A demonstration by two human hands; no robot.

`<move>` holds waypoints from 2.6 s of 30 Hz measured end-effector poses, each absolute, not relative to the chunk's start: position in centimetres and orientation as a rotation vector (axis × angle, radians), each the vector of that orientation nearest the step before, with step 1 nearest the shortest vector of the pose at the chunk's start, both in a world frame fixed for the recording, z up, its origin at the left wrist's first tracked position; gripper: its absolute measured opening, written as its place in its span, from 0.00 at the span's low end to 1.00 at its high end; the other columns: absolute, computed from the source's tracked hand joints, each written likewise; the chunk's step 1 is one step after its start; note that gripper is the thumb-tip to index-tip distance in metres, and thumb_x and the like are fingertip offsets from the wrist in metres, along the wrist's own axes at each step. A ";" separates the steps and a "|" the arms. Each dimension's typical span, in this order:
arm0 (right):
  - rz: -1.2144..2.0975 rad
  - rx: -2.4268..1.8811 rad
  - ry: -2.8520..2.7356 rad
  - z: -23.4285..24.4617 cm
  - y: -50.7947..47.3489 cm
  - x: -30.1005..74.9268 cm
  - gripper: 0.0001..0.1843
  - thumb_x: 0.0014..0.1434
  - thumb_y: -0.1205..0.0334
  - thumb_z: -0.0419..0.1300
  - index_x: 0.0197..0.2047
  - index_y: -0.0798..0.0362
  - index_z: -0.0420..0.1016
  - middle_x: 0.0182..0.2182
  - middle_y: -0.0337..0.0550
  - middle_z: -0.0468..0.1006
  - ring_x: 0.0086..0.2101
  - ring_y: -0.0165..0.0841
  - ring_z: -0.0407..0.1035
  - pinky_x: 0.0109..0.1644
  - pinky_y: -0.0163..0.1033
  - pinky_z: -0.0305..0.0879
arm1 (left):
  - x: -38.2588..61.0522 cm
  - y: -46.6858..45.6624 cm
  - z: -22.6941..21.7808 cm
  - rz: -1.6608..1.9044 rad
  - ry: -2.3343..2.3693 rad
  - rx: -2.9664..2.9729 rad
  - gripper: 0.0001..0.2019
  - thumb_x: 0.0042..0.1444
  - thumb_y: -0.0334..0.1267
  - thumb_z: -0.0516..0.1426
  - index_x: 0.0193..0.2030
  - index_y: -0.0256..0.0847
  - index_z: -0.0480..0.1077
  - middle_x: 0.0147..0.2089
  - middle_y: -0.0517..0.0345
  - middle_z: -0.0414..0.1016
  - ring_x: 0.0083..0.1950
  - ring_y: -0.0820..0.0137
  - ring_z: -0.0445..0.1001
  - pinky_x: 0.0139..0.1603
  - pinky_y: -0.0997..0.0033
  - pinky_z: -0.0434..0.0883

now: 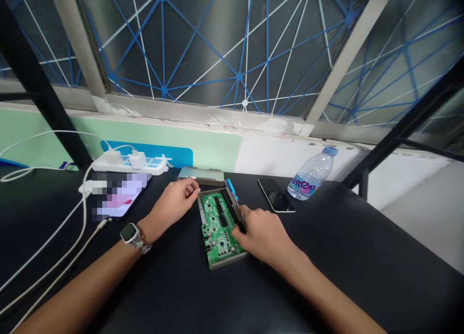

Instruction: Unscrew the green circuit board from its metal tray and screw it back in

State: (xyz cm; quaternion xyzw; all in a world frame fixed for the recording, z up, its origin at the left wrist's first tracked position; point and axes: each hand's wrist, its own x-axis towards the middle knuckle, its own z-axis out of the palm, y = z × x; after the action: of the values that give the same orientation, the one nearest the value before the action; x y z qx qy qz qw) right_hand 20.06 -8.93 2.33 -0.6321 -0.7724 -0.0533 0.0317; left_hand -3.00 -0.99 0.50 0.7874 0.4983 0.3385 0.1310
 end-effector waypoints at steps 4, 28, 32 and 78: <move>-0.174 -1.946 -2.369 2.0 -8.9 20.0 0.12 0.57 0.56 0.53 0.38 0.54 0.72 0.27 0.48 0.80 0.26 0.39 0.74 0.27 0.39 0.40 | -3.3 -0.1 -1.0 1.007 1.388 2.382 0.10 0.61 0.38 0.53 0.46 0.40 0.72 0.47 0.51 0.74 0.44 0.65 0.74 0.43 0.67 0.71; -0.160 -2.022 -2.317 1.5 -8.8 19.7 0.14 0.60 0.54 0.52 0.43 0.54 0.69 0.27 0.49 0.79 0.27 0.43 0.75 0.26 0.39 0.46 | -3.0 0.6 -2.0 0.942 1.335 2.394 0.11 0.63 0.33 0.52 0.43 0.40 0.76 0.40 0.54 0.78 0.40 0.66 0.75 0.42 0.67 0.69; -0.137 -1.926 -2.248 1.8 -8.6 19.6 0.17 0.62 0.50 0.52 0.45 0.55 0.68 0.29 0.49 0.77 0.30 0.42 0.73 0.29 0.40 0.54 | -3.0 0.6 -2.1 0.952 1.338 2.389 0.11 0.63 0.33 0.52 0.43 0.40 0.76 0.40 0.54 0.78 0.40 0.66 0.75 0.42 0.67 0.69; 0.091 -1.950 -2.308 2.3 -9.0 20.4 0.17 0.54 0.61 0.56 0.48 0.56 0.71 0.29 0.49 0.78 0.28 0.40 0.72 0.29 0.39 0.48 | -3.2 0.7 -2.1 0.933 1.345 2.428 0.14 0.64 0.34 0.50 0.44 0.41 0.77 0.42 0.51 0.80 0.43 0.64 0.77 0.47 0.64 0.70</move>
State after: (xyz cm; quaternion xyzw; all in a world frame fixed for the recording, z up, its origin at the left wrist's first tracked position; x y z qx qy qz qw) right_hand 20.38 -8.96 2.33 -0.6439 -0.7622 0.0302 0.0593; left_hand -3.18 0.75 -2.13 0.8244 0.4566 0.3169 0.1066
